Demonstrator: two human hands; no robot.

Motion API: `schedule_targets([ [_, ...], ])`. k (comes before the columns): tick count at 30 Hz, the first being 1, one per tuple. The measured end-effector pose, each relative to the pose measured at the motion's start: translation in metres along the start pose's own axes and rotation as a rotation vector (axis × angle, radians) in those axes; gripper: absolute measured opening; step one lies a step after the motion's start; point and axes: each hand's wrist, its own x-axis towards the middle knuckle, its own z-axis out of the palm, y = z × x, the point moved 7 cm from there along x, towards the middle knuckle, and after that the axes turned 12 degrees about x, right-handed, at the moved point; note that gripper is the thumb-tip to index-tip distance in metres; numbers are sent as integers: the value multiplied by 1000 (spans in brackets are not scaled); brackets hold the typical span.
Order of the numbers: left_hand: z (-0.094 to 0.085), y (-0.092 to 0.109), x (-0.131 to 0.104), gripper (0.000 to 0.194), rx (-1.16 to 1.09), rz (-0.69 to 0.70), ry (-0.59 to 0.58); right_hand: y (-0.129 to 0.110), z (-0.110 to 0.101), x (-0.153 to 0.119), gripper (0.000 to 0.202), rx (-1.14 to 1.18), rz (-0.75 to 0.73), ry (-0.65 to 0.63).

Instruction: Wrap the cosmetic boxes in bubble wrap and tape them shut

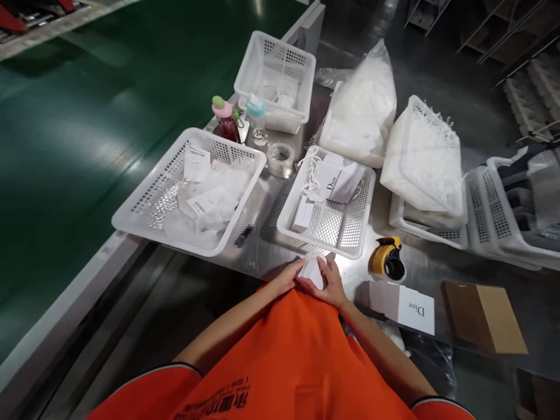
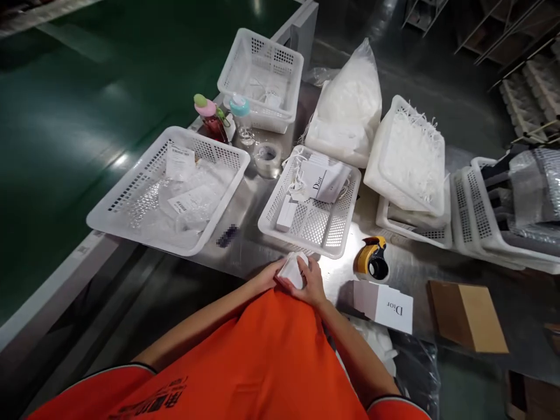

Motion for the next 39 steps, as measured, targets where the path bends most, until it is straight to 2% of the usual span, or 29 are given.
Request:
schedule_targets([
  [3, 8, 26, -15, 67, -204, -8, -56, -23, -18, 2, 86, 143, 84, 129],
  [6, 15, 62, -36, 81, -415, 65, -100, -50, -36, 2, 86, 346, 126, 248],
  [9, 24, 92, -55, 100, -407, 195, -131, -71, -48, -2, 85, 525, 209, 338],
  [12, 27, 107, -71, 105, -390, 300, -74, -90, -54, -6, 85, 599, 248, 330],
  [14, 25, 110, -79, 103, -359, 315, -48, -99, -59, -11, 83, 600, 249, 325],
  [17, 25, 108, -91, 98, -272, 252, -65, -105, -64, -18, 77, 591, 234, 322],
  [20, 30, 106, -98, 98, -338, 189, -105, -106, -63, -22, 76, 564, 229, 318],
  [27, 33, 102, -93, 94, -460, 232, -17, -111, -55, -21, 78, 602, 261, 340],
  [30, 31, 100, -90, 98, -471, 195, -9, -112, -52, -20, 80, 623, 286, 344],
  [35, 32, 114, -91, 96, -573, 164, -55, -115, -52, -14, 85, 716, 341, 315],
  [39, 29, 115, -92, 91, -643, 107, 16, -113, -50, -14, 83, 804, 427, 291],
])
